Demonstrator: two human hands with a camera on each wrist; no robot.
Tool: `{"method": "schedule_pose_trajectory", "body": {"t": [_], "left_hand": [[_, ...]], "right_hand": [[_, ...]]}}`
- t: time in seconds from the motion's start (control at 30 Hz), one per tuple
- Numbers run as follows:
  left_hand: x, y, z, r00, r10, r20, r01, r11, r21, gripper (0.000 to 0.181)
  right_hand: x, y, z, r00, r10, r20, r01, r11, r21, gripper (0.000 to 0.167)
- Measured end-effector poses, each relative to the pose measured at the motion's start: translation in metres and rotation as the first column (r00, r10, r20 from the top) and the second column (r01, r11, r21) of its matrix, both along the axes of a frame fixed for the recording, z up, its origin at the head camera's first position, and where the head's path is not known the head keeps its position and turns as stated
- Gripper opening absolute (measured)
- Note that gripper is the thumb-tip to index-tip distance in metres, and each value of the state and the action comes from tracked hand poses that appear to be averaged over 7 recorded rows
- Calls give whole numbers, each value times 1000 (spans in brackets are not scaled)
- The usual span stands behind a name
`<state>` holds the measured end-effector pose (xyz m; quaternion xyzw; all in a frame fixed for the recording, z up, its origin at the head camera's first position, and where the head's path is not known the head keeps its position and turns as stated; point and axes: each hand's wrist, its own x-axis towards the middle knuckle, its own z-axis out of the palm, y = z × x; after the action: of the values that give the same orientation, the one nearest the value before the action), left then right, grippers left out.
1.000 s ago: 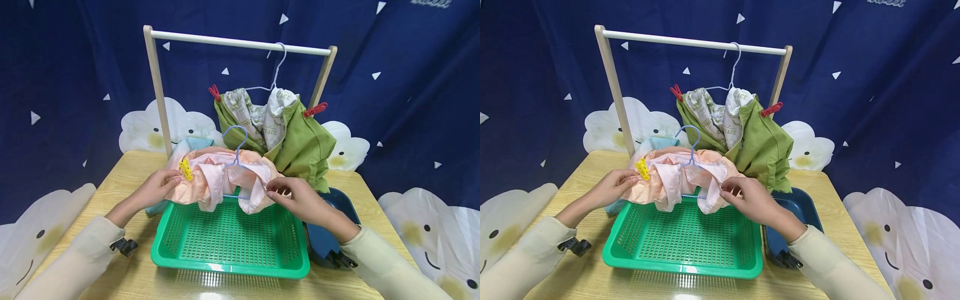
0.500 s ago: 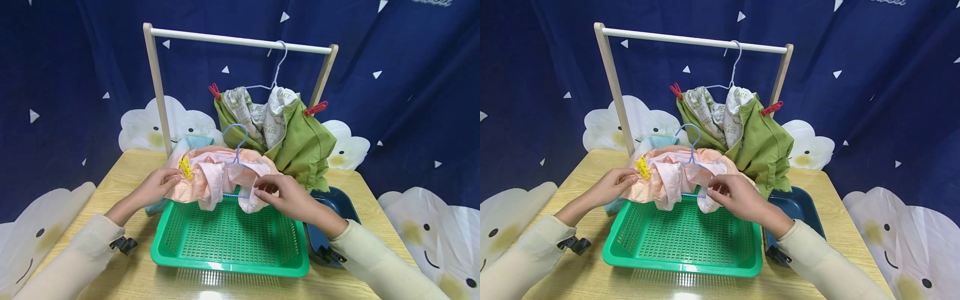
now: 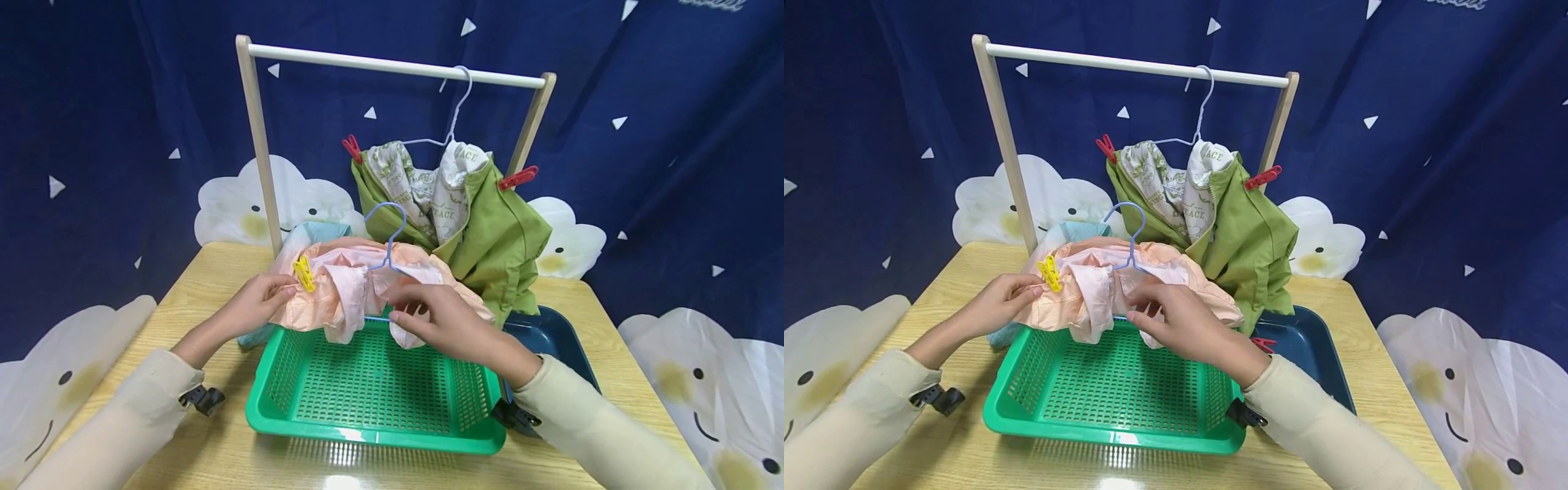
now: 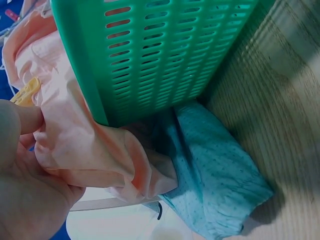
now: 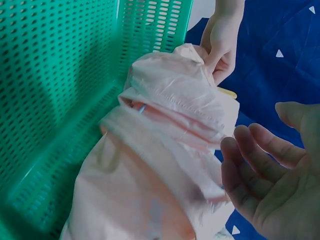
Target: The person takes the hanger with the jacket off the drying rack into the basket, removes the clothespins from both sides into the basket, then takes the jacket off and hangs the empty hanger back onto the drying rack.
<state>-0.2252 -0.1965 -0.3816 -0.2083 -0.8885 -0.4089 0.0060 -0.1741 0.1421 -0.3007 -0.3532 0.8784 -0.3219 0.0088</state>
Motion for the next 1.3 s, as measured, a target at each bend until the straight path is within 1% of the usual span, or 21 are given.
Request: {"method": "schedule_pose_trajectory", "body": {"t": [0.1, 0.27, 0.5, 0.7, 0.87, 0.97, 1.07, 1.13, 1.3], "left_hand": [[0, 0, 1, 1000, 3, 2, -3, 1000, -1, 29], [0, 1, 2, 1000, 13, -8, -13, 1000, -4, 27], [0, 2, 1, 1000, 14, -13, -14, 1000, -7, 27], [2, 2, 2, 1000, 21, -20, -22, 1000, -13, 27], [2, 2, 3, 1000, 17, -22, -17, 1000, -14, 26], [1, 3, 4, 1000, 10, -24, -10, 1000, -10, 25], [2, 2, 4, 1000, 6, -25, -6, 1000, -9, 25], [2, 2, 4, 1000, 7, -23, -7, 1000, -10, 25], [2, 2, 3, 1000, 8, -20, -9, 1000, -20, 28]], "right_hand": [[-1, -7, -1, 1000, 9, -1, -9, 1000, 6, 18], [-3, -20, -2, 1000, -1, -21, 2, 1000, 25, 20], [-7, -36, -3, 994, 27, -102, -23, 999, 41, 15], [-9, -50, -4, 988, 3, -154, 11, 996, 91, 15], [-12, -59, -5, 987, -3, -158, 20, 994, 108, 19], [-15, -64, -5, 987, 9, -163, 8, 995, 102, 19], [-18, -70, -4, 988, 26, -149, -13, 996, 86, 19], [-19, -74, -4, 991, 32, -127, -22, 997, 77, 19], [-22, -84, -5, 996, 17, -93, -9, 996, 86, 21]]}}
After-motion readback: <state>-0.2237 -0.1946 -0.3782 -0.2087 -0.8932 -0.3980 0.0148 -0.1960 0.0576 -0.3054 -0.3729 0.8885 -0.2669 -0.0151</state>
